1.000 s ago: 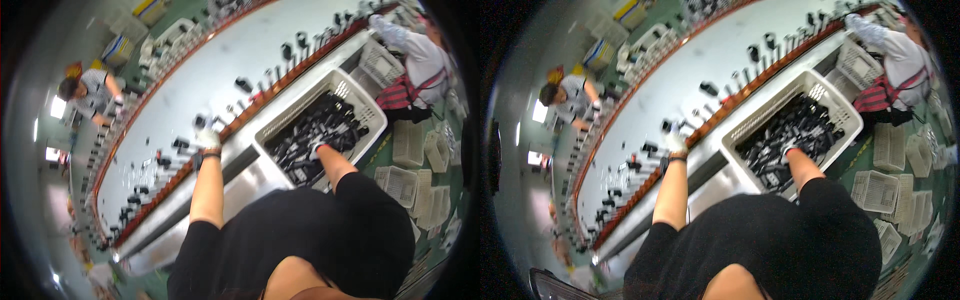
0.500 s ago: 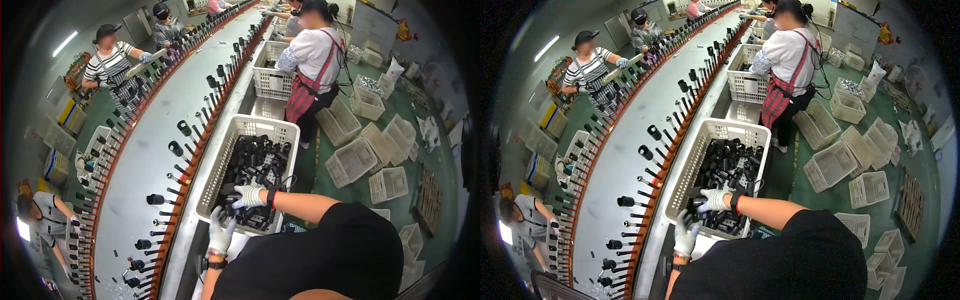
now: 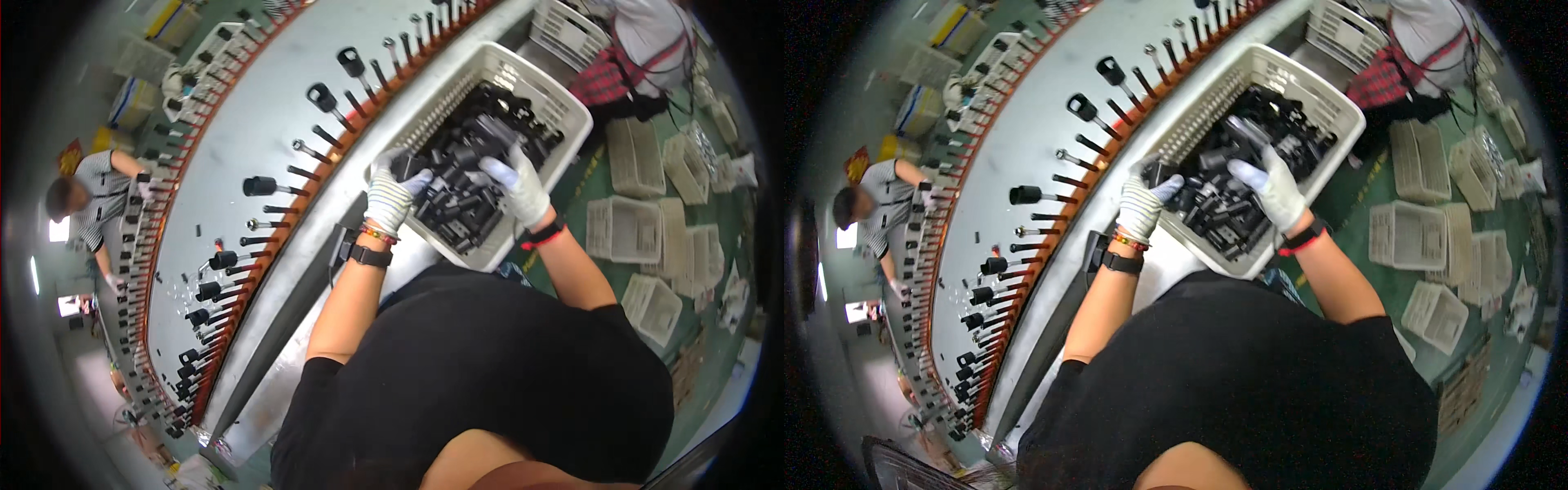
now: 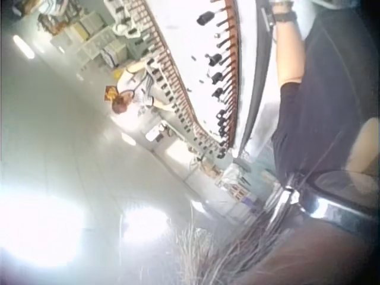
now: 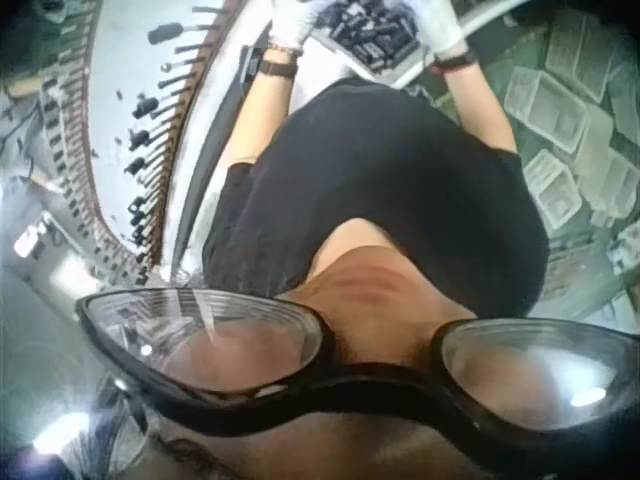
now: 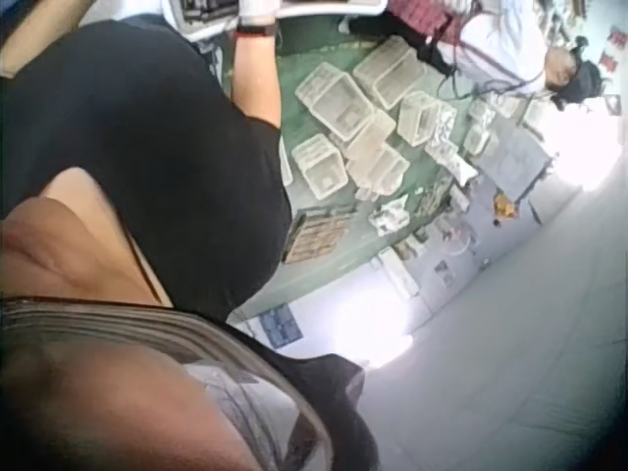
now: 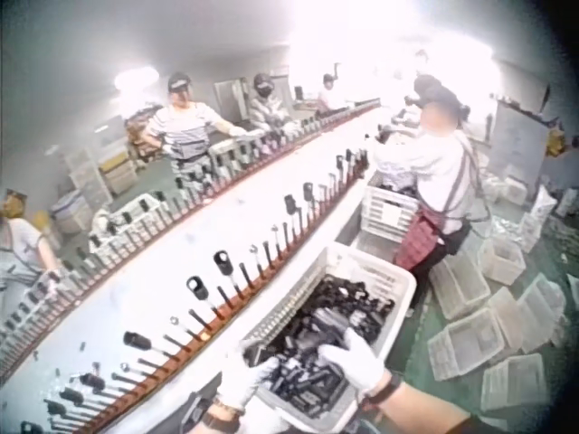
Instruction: The worker picks up black plastic components from a bin and places them onto a rotating assembly line carousel.
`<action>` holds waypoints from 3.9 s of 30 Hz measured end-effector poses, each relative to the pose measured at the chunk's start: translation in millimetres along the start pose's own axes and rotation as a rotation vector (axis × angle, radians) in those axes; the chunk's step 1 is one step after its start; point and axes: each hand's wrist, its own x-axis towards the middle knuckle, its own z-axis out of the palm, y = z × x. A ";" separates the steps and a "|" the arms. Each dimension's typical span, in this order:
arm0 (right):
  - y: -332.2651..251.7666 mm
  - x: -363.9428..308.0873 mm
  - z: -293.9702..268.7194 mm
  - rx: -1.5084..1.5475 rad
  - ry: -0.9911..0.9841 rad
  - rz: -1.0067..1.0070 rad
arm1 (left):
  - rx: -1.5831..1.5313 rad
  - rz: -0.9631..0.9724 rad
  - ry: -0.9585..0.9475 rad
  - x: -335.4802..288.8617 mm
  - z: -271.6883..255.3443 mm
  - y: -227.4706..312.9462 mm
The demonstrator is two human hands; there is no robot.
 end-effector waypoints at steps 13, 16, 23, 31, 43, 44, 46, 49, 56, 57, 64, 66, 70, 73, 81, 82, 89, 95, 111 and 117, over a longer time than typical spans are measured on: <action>34.7 -18.4 44.0 -0.037 -0.145 0.089 | -0.276 0.119 0.946 50.6 -211.6 -87.9; 32.1 -12.6 56.5 -0.050 -0.097 0.068 | -0.273 0.210 0.952 44.7 -226.7 -117.9; 31.0 3.3 74.8 -0.002 -0.161 0.113 | -0.389 -0.058 1.109 27.1 -270.7 -131.6; 32.8 3.5 80.4 0.025 -0.232 0.050 | 0.030 -0.137 1.348 -45.0 -185.5 -78.1; 32.9 -12.8 124.4 -0.475 -0.521 -0.060 | 0.403 -0.045 -0.339 -67.4 -94.7 26.1; 37.5 -14.1 120.3 -0.276 -0.418 -0.101 | 0.313 -0.066 -0.315 -65.1 -97.9 18.9; 36.8 -7.0 110.5 -0.285 -0.252 -0.197 | 0.247 -0.084 -0.151 -52.7 -108.7 8.2; 38.1 -7.4 94.2 -0.253 -0.221 -0.076 | -0.315 0.001 0.292 -7.9 -130.3 -18.3; 37.4 -20.9 113.5 -0.359 -0.309 -0.095 | -0.235 0.147 0.803 79.3 -199.4 -94.4; 40.3 -25.3 113.2 -0.342 -0.321 -0.053 | -0.372 0.158 0.748 78.7 -199.9 -104.3; 60.8 -10.1 114.4 -0.291 -0.339 -0.046 | -0.556 0.197 0.820 46.2 -222.9 -134.2; 54.2 -6.9 126.7 -0.185 -0.363 -0.006 | -0.572 0.209 0.883 33.4 -231.6 -137.7; 44.8 5.2 121.0 -0.179 -0.407 -0.048 | -0.212 -0.076 1.060 -7.8 -210.1 -112.3; 43.2 6.8 108.8 -0.157 -0.453 0.009 | -0.348 -0.184 1.087 -48.4 -135.0 -75.4; 41.9 1.3 117.1 -0.022 -0.821 0.359 | -1.042 -0.267 -0.023 -50.4 -60.6 20.1; 43.5 3.4 116.5 -0.017 -0.820 0.348 | -1.069 -0.252 -0.035 -45.0 -64.7 17.1; 49.3 -12.4 81.0 0.254 -0.399 0.327 | -0.906 0.004 0.454 45.8 -99.2 33.5; 46.7 16.3 67.4 0.251 -0.182 0.234 | -0.675 0.102 0.533 155.9 -112.0 -15.8; 85.2 321.0 109.3 0.222 0.106 -0.262 | -0.404 0.235 0.691 113.9 -195.6 -94.3; 126.7 329.7 153.4 0.031 -0.018 -0.044 | -0.312 0.145 0.832 87.2 -219.4 -102.1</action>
